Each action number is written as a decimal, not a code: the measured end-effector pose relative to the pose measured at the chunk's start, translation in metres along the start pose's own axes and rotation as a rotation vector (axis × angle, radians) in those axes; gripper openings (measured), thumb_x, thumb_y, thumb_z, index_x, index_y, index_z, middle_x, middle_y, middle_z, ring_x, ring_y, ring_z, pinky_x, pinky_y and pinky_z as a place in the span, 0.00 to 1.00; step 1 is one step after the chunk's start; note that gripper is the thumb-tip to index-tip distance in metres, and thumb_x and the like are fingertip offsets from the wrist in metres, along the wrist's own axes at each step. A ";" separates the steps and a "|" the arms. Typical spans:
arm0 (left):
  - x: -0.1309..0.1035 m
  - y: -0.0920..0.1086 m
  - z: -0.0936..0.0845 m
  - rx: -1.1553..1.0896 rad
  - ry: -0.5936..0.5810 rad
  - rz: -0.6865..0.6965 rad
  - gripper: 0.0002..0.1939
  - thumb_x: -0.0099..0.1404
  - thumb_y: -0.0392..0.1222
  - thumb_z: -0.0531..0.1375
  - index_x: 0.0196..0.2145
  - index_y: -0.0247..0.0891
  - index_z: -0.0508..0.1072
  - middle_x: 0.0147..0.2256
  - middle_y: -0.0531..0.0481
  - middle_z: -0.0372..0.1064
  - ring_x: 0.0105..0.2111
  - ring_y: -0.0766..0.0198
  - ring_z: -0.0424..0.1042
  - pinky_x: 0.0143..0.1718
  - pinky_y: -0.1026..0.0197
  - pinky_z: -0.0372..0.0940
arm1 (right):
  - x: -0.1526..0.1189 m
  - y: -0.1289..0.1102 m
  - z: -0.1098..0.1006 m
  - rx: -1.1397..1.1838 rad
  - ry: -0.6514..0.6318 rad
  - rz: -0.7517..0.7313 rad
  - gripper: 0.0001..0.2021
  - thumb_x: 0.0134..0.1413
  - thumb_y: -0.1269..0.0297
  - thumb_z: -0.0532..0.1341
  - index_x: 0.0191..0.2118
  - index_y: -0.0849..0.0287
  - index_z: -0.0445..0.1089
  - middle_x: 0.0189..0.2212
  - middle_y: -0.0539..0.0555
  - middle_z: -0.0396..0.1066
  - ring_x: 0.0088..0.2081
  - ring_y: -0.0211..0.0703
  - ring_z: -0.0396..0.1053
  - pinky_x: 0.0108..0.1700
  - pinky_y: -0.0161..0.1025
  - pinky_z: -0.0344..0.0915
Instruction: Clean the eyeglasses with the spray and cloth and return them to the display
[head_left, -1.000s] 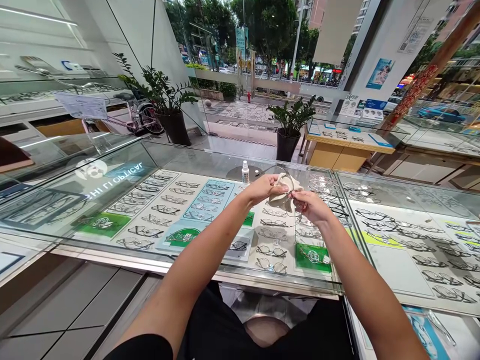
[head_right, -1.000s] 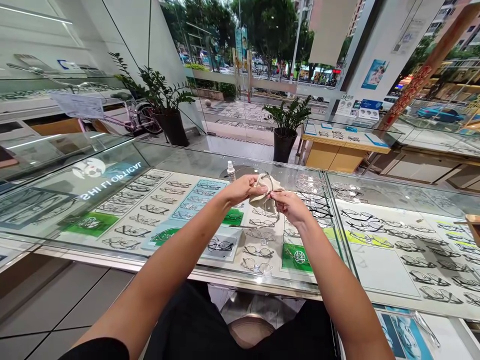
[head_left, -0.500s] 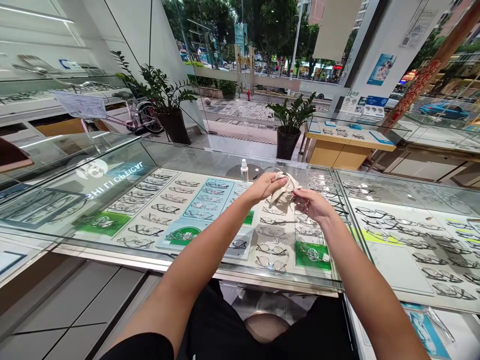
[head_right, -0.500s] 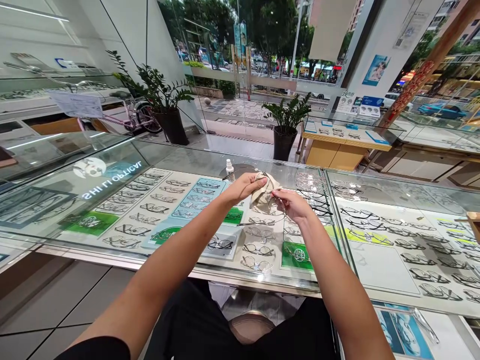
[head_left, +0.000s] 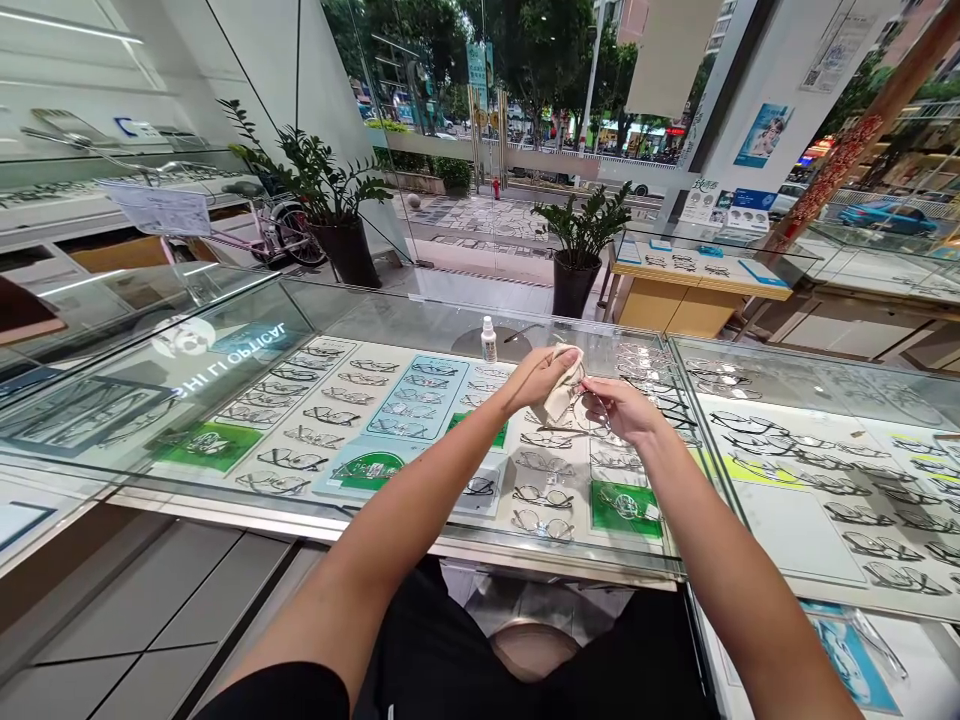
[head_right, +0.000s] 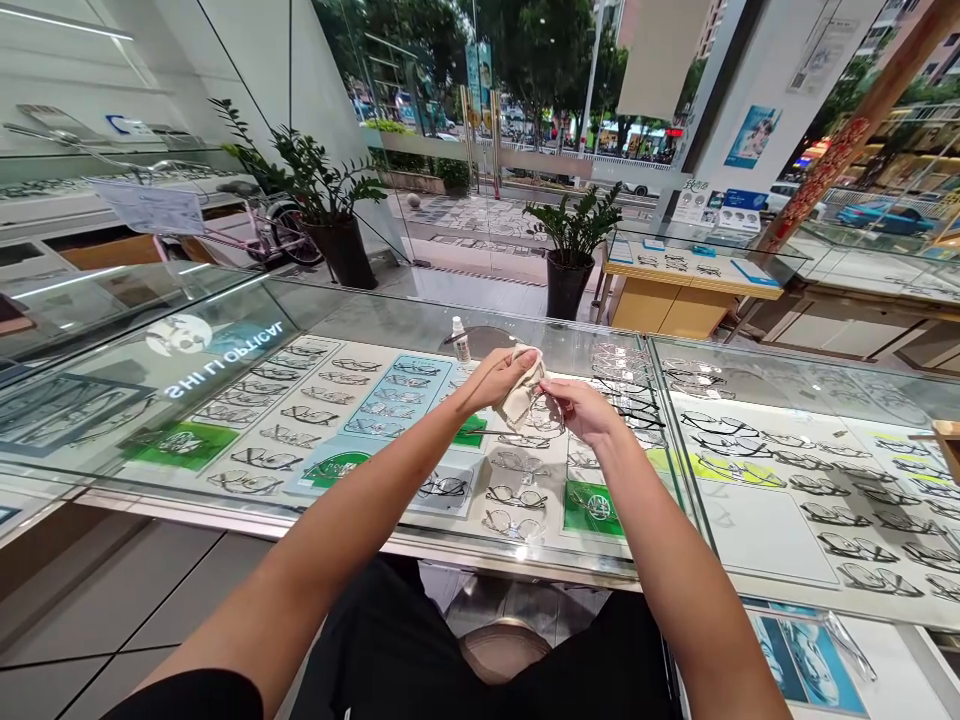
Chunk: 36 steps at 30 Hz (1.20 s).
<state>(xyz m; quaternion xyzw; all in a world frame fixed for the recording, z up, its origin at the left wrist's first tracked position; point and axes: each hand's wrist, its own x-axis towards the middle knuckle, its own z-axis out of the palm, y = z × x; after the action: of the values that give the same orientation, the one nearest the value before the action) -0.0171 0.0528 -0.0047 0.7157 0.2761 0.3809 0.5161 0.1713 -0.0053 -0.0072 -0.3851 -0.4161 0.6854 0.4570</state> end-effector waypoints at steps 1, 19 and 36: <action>0.000 0.000 0.001 -0.020 0.019 0.002 0.28 0.69 0.66 0.57 0.32 0.35 0.73 0.29 0.48 0.72 0.28 0.64 0.68 0.31 0.63 0.61 | 0.001 -0.001 -0.002 0.002 0.006 0.004 0.17 0.39 0.54 0.79 0.29 0.59 0.78 0.17 0.44 0.62 0.20 0.31 0.50 0.22 0.34 0.47; -0.001 -0.004 0.021 -0.032 0.212 -0.021 0.31 0.69 0.69 0.57 0.27 0.36 0.71 0.26 0.49 0.71 0.26 0.66 0.65 0.30 0.63 0.60 | 0.004 -0.002 -0.014 0.076 -0.061 0.069 0.16 0.43 0.55 0.79 0.30 0.60 0.77 0.18 0.43 0.57 0.22 0.31 0.49 0.23 0.31 0.51; 0.009 -0.010 -0.006 -1.026 0.249 -0.464 0.02 0.57 0.37 0.60 0.28 0.36 0.69 0.24 0.48 0.73 0.24 0.61 0.74 0.38 0.56 0.74 | 0.003 -0.014 -0.036 0.437 0.099 -0.110 0.09 0.56 0.61 0.74 0.34 0.56 0.74 0.21 0.44 0.68 0.27 0.37 0.71 0.37 0.38 0.78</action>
<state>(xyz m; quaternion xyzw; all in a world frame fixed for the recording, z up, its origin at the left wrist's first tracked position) -0.0169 0.0656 -0.0105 0.2443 0.2644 0.4241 0.8310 0.2071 0.0090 -0.0073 -0.2867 -0.2550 0.7134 0.5864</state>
